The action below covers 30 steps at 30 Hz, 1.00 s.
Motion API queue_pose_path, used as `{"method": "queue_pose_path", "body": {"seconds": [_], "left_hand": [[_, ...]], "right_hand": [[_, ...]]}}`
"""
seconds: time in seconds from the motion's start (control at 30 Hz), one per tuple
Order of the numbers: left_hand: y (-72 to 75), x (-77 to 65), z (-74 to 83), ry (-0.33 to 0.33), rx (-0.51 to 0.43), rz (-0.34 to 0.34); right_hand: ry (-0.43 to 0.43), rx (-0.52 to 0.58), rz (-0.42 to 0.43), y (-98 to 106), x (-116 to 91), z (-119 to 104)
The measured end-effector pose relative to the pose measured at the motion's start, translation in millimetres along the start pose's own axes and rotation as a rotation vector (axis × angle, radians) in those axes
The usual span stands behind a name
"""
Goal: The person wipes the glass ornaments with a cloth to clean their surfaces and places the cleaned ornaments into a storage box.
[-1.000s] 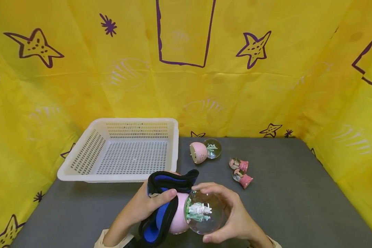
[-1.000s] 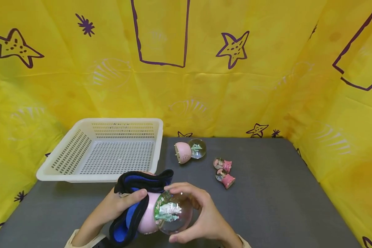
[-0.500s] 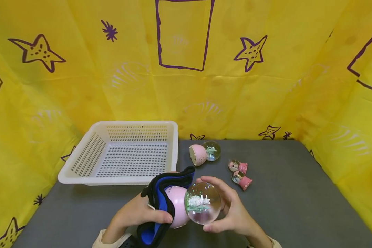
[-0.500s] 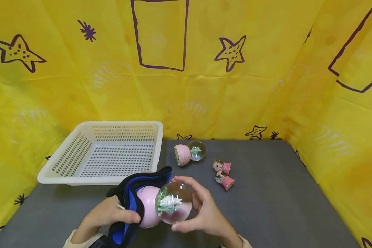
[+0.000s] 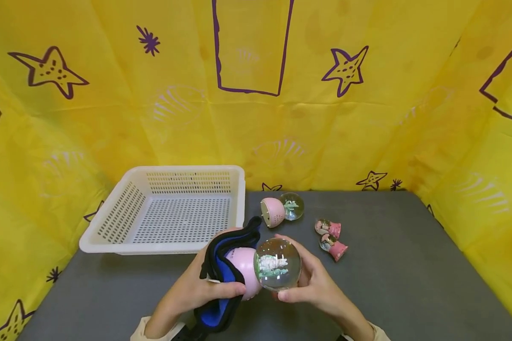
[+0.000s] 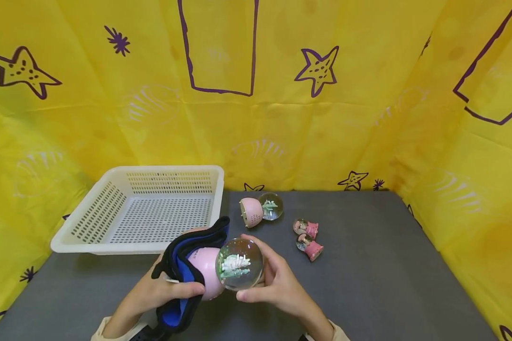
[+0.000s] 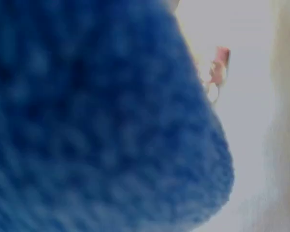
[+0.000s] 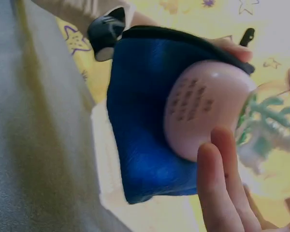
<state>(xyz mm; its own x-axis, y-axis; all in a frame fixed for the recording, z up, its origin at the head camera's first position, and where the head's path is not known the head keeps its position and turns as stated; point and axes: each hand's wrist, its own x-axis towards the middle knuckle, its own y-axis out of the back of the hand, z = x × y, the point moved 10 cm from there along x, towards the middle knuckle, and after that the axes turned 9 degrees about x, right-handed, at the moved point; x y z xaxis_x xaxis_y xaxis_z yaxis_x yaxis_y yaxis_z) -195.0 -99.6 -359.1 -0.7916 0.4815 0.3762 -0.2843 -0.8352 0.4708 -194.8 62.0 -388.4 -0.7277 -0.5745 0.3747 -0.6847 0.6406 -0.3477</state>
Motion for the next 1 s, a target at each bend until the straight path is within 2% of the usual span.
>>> {"method": "queue_pose_path", "body": {"seconds": [0.23,0.37,0.47,0.57,0.77,0.87,1.0], "left_hand": [[-10.0,-2.3,11.1,-0.006,0.328,0.004],[-13.9,-1.5,19.1,-0.031,0.402,0.007],[-13.5,-0.7,23.2,-0.051,0.437,0.037],[-12.5,-0.3,23.7,-0.046,0.452,0.066],[-9.2,-1.1,13.0,0.069,0.439,0.068],[-6.8,-1.6,6.5,0.123,0.370,0.053],[-5.8,-1.8,-3.4,0.174,0.222,0.014]], "right_hand": [[0.013,-0.135,0.050,7,-2,0],[0.013,-0.221,0.110,12,-4,0],[0.023,-0.288,0.148,11,-4,-3],[0.062,-0.381,0.170,8,-6,-8],[0.244,-0.564,0.108,-9,-8,-21],[0.338,-0.600,0.051,-17,-7,-27],[0.438,-0.641,-0.035,-29,-8,-32]]}}
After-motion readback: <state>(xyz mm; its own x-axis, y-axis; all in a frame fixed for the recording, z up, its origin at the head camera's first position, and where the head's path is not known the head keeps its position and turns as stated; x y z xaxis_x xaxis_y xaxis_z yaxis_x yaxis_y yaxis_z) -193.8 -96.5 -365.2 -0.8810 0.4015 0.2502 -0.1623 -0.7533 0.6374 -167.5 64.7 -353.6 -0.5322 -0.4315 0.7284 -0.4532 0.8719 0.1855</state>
